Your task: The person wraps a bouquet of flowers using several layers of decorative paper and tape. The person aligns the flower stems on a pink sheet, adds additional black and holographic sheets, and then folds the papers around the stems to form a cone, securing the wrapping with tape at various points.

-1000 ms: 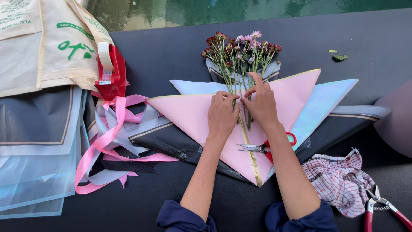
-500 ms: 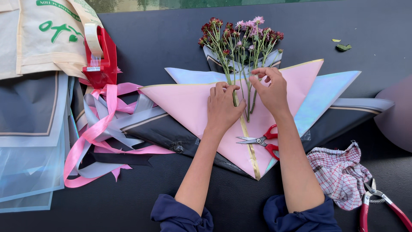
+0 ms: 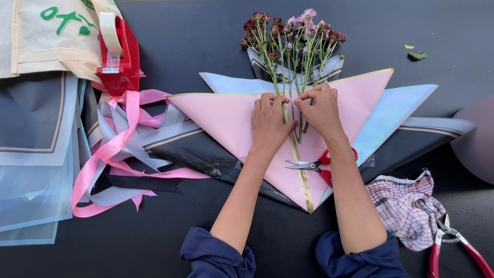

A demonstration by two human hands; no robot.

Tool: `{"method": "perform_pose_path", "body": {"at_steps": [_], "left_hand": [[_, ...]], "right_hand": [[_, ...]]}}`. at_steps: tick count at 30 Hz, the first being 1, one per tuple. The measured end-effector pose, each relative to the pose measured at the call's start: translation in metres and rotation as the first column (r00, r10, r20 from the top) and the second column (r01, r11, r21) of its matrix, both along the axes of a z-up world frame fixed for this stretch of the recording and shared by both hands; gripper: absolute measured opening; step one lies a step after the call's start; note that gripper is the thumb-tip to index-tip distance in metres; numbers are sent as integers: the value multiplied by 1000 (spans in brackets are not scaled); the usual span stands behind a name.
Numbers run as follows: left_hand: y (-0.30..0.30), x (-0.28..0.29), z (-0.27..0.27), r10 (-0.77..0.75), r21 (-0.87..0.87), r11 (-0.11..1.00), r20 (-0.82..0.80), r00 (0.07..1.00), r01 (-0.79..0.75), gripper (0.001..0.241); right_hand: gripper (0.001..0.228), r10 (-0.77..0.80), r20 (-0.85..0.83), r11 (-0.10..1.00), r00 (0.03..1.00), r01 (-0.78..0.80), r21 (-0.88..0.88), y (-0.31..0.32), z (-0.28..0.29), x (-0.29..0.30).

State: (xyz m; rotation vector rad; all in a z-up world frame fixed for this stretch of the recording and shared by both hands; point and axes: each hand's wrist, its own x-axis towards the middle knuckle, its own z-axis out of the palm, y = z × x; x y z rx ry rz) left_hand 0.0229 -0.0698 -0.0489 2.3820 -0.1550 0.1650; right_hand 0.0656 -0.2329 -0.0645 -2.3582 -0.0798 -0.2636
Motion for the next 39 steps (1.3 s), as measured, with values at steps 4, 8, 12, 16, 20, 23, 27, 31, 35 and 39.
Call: {"method": "perform_pose_path", "body": {"at_steps": [4,8,12,16,20,23,27,31,35,39], "left_hand": [[-1,0,-1,13,-6,1000,9,1000,-13,56],[-2,0,-3,23,19,1000,26,999,-24,56],[-2,0,-4,21,23,1000,29,999,-22,56],[-2,0,-4,18,21,1000,33,999,-19,57],[-2,0,-5,19,21,1000,34,999,-19,57],[-2,0,-3,18,23,1000,32,999,-19,57],[-2,1,-6,14,34,999,34,999,-15,59],[-3,-1,-3,14,38,999,24,1000,-15,58],[-3,1,-4,16,29,999,31,999,-16,58],[-3,1,-6,20,24,999,36,999,-21,57]], "right_hand": [[5,-9,79,996,997,16,-92,4,-1,0],[7,-7,142,979,990,36,-203,11,6,-6],[8,12,178,952,984,43,-302,14,6,-8],[9,-8,194,928,981,79,-364,15,10,-11],[7,-34,174,920,984,99,-380,13,7,-9],[5,-39,166,923,985,99,-371,14,9,-9],[43,-50,186,915,981,119,-385,13,14,-10],[41,-8,225,935,974,86,-343,15,6,-11],[18,8,266,941,964,83,-328,18,1,-9],[22,-10,248,960,969,78,-268,21,4,-10]]}}
